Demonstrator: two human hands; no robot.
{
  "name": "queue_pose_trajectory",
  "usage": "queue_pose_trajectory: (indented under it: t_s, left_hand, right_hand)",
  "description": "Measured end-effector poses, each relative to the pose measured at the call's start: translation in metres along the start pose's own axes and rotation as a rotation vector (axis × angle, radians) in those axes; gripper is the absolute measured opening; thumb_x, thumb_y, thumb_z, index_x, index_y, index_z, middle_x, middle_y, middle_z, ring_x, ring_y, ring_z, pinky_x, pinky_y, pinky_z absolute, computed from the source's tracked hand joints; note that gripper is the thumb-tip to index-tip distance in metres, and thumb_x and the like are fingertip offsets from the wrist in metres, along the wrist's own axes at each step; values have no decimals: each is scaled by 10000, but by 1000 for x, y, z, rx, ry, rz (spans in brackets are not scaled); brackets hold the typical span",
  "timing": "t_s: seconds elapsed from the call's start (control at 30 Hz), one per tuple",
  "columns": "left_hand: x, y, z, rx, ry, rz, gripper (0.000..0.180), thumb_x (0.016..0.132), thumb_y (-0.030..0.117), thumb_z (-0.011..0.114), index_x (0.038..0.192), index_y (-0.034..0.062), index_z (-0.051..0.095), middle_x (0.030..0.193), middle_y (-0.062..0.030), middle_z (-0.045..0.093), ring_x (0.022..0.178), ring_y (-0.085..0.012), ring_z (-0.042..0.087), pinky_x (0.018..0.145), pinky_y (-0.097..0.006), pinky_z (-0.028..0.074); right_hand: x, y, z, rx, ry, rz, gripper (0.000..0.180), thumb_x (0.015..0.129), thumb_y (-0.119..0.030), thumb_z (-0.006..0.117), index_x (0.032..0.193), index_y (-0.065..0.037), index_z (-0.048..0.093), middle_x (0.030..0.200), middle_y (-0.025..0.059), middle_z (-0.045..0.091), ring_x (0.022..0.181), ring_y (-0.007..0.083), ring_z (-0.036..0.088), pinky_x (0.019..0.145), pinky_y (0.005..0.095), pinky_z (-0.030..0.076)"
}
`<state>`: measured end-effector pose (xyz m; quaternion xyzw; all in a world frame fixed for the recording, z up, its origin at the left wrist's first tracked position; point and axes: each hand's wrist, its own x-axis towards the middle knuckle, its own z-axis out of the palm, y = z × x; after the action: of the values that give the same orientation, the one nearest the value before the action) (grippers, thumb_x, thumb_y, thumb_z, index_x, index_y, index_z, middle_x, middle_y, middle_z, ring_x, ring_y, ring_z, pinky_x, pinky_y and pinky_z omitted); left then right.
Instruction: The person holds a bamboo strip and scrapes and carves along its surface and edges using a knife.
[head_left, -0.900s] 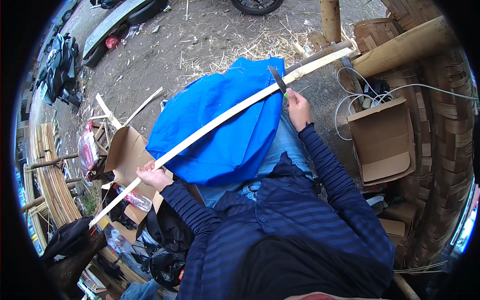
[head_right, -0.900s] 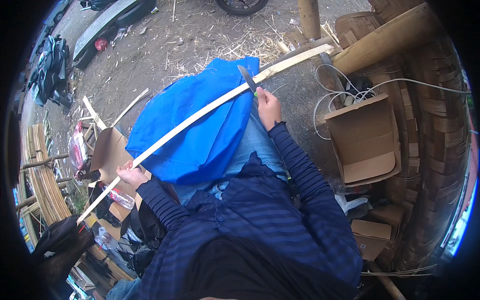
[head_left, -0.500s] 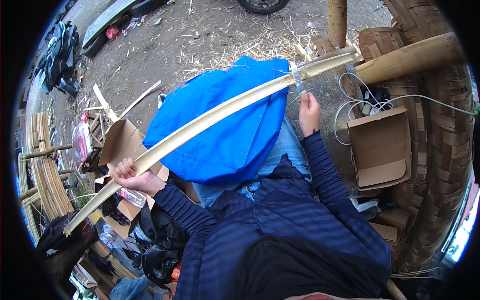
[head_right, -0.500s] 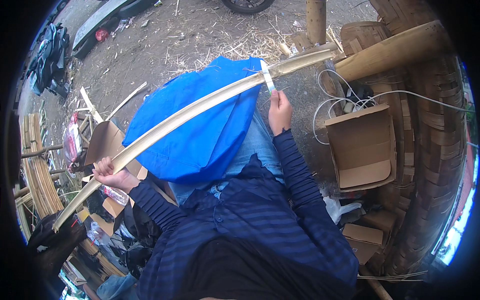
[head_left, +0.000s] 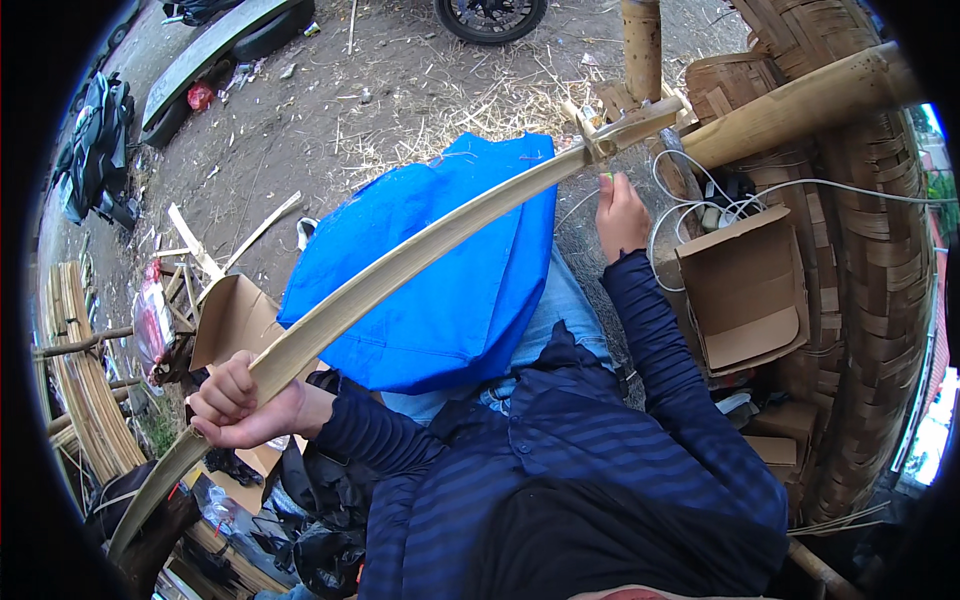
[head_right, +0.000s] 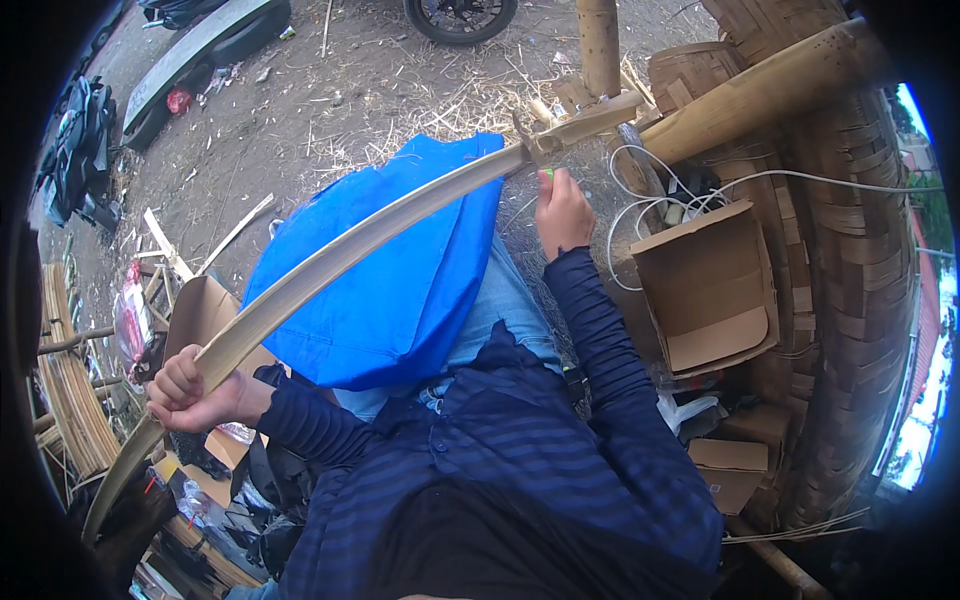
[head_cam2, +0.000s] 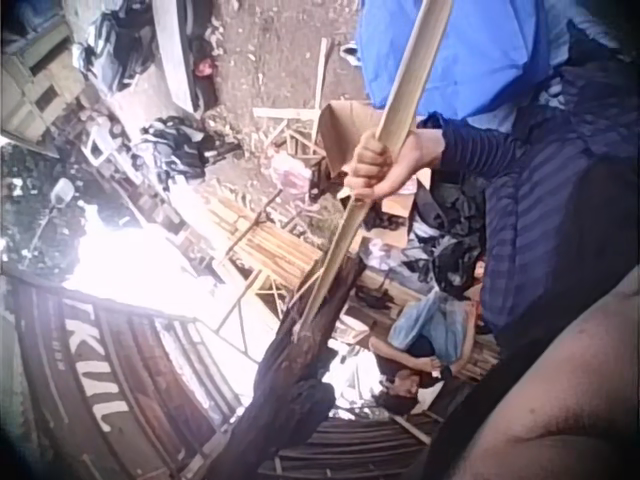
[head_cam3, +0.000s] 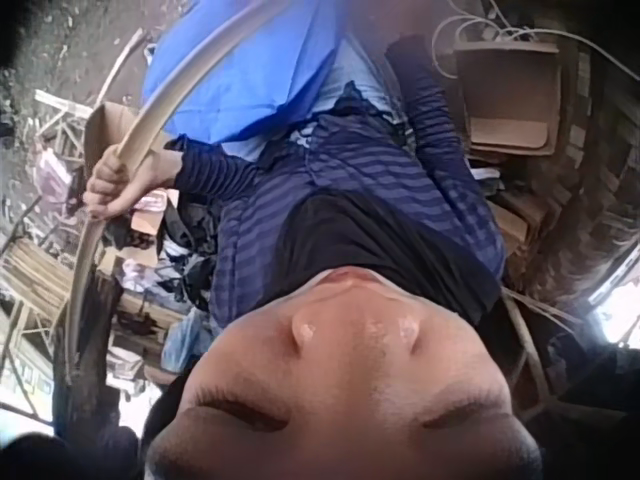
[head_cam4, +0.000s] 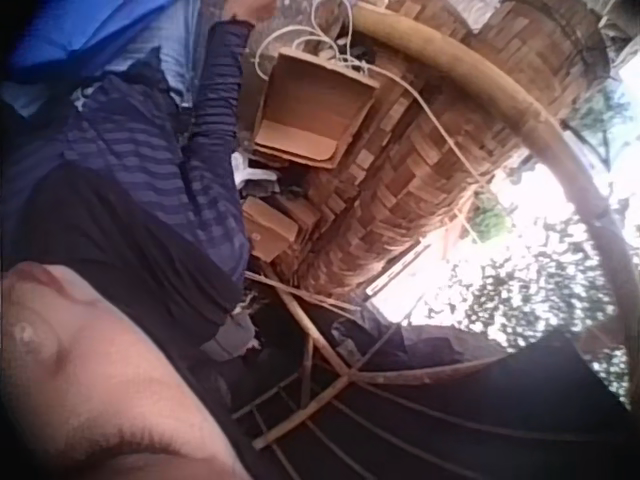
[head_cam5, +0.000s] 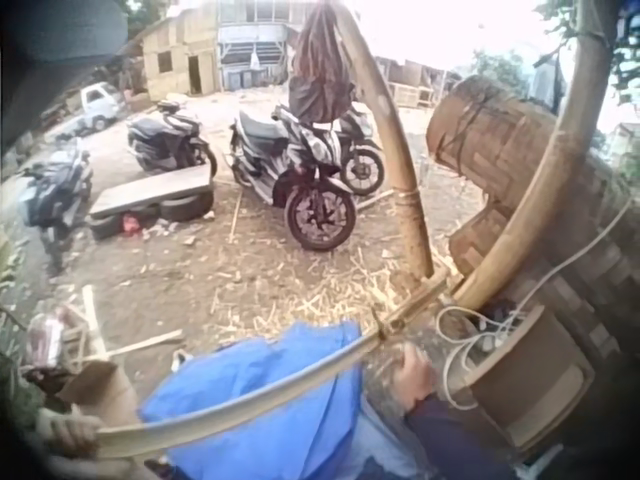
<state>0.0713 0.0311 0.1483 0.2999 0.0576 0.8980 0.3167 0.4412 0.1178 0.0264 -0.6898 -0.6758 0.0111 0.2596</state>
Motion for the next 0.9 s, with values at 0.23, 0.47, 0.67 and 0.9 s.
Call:
queue_pose_trajectory:
  t_s: [0.23,0.47,0.67,0.9]
  left_hand:
    - [-2,-5,0,1,25,-19,380,841,193,476,536,164,250,435,75,210,385,-26,177,390,-183,170]
    - [-5,-8,2,61,52,-14,379,833,194,472,533,167,243,433,73,207,388,-29,161,397,-195,163]
    - [-7,-11,2,-30,34,-62,371,821,180,471,533,166,237,431,69,204,393,-35,152,399,-204,154]
    - [-8,-23,-1,44,98,-64,370,811,177,464,532,172,221,431,67,197,394,-39,147,399,-202,156]
  right_hand:
    - [1,12,-9,22,-14,-266,296,889,-322,416,758,-60,459,684,119,529,597,308,546,497,384,416]
    - [-4,0,-10,150,-256,-595,289,880,-331,433,769,-66,467,663,121,540,574,314,547,482,377,416]
    - [1,22,8,34,-17,-62,299,844,-351,488,725,-82,437,567,98,473,490,278,528,444,370,409]
    - [8,51,21,-61,1,-108,329,837,-393,484,718,-90,434,552,83,479,465,260,526,420,351,414]
